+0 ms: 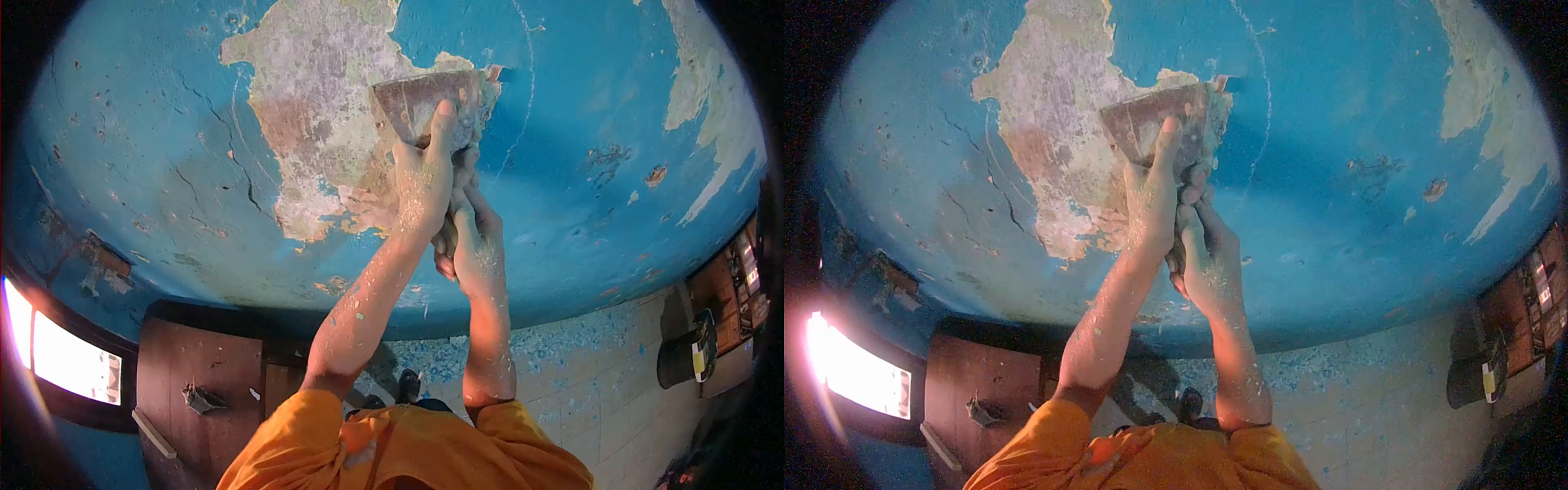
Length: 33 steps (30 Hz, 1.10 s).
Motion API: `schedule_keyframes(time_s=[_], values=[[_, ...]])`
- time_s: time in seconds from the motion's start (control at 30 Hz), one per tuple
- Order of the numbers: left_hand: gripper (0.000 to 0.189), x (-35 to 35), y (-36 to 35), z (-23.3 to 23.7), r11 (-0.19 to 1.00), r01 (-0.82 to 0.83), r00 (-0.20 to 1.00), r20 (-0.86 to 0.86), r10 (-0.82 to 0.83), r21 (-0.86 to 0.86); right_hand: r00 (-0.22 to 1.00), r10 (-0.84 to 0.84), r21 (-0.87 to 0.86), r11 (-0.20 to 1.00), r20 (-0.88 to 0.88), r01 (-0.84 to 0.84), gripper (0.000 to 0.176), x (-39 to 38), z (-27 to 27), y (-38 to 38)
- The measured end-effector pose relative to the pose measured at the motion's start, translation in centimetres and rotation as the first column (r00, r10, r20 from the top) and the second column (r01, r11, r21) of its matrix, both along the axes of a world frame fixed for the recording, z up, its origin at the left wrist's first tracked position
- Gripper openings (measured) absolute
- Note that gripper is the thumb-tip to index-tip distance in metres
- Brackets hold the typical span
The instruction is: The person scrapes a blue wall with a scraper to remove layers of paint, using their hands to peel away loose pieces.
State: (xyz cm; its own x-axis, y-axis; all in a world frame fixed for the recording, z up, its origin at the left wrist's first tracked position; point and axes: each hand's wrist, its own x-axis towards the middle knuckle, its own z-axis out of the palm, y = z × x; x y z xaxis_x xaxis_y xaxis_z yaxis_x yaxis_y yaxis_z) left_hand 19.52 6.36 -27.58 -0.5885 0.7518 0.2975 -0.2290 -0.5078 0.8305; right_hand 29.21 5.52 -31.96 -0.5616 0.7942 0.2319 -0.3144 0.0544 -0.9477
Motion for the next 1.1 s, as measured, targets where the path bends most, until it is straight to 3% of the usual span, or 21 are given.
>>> schedule_keyframes(time_s=[0.13,0.2,0.3,0.37,0.43,0.5,0.57,0.63,0.7,0.77,0.83,0.87,0.9,0.97,1.03,1.1], values=[[0.046,0.7,-0.8,-2.3,0.995,-0.06,0.998,-0.005,0.06,0.074,0.996,-0.071,0.046,0.997,0.059,0.068,0.039,0.4,-1.5,-1.5],[0.037,1.1,-1.5,-2.5,0.995,0.026,0.998,0.046,-0.031,0.091,0.988,-0.151,0.124,0.982,0.04,0.145,0.04,0.1,-2.3,-1.8],[0.037,0.7,-0.5,1.4,0.999,0.054,0.996,-0.067,-0.054,0.002,0.993,-0.115,0.077,0.99,0.002,0.115,0.04,0.1,0.8,-0.3],[0.038,0.6,0.4,1.7,0.997,-0.01,0.99,-0.143,-0.001,-0.073,0.998,-0.067,0.008,0.998,0.005,0.066,0.039,0.6,2.3,-0.4],[0.043,0.0,2.3,-0.5,0.973,-0.203,0.96,-0.175,0.22,0.109,0.996,-0.087,0.051,0.995,0.015,0.087,0.039,0.6,0.6,-0.2],[0.039,1.3,-0.1,-1.3,0.985,-0.118,0.986,-0.099,0.131,0.128,0.986,-0.161,0.153,0.975,-0.033,0.164,0.039,0.5,-2.1,-0.5],[0.036,1.6,-0.8,-2.0,0.996,-0.025,0.998,-0.052,0.029,0.089,0.993,-0.114,-0.015,0.993,0.018,0.114,0.04,0.8,-2.9,-1.1],[0.036,1.7,0.1,-0.4,0.995,0.003,1.0,-0.028,0.0,0.104,0.979,-0.169,0.029,0.985,0.112,0.167,0.04,0.7,-1.5,0.1],[0.036,1.9,0.7,3.5,0.998,0.01,0.986,-0.168,0.002,0.07,0.989,-0.145,0.032,0.989,0.003,0.145,0.041,1.0,2.3,0.6],[0.039,1.4,0.6,3.8,0.996,0.065,0.963,-0.266,-0.046,0.064,0.994,-0.052,0.018,0.998,-0.099,0.054,0.045,0.7,2.5,1.3],[0.046,1.5,0.7,0.9,0.975,-0.188,0.931,-0.295,0.214,0.114,0.986,-0.159,0.073,0.984,-0.045,0.162,0.046,0.2,-1.1,0.8],[0.047,0.3,3.5,-3.3,0.901,-0.316,0.867,-0.294,0.402,0.299,0.976,-0.214,-0.095,0.973,-0.028,0.211,0.045,-0.4,-2.7,-0.7],[0.047,0.7,2.4,-2.7,0.9,-0.314,0.866,-0.298,0.402,0.303,0.976,-0.215,-0.093,0.973,-0.034,0.211,0.045,-0.3,-3.1,-0.7],[0.048,1.4,-0.1,-2.0,1.0,-0.004,0.993,-0.117,0.005,0.013,0.99,-0.127,-0.054,0.991,-0.067,0.123,0.049,0.1,-3.3,-0.9],[0.042,1.3,1.0,-0.5,0.997,-0.053,0.983,-0.171,0.063,0.064,0.99,-0.135,-0.053,0.99,-0.037,0.133,0.048,0.3,-1.7,0.0],[0.037,1.8,1.4,3.5,0.993,-0.122,0.957,-0.267,0.115,-0.008,0.964,-0.241,0.098,0.963,-0.113,0.252,0.045,-0.1,0.5,1.7]])
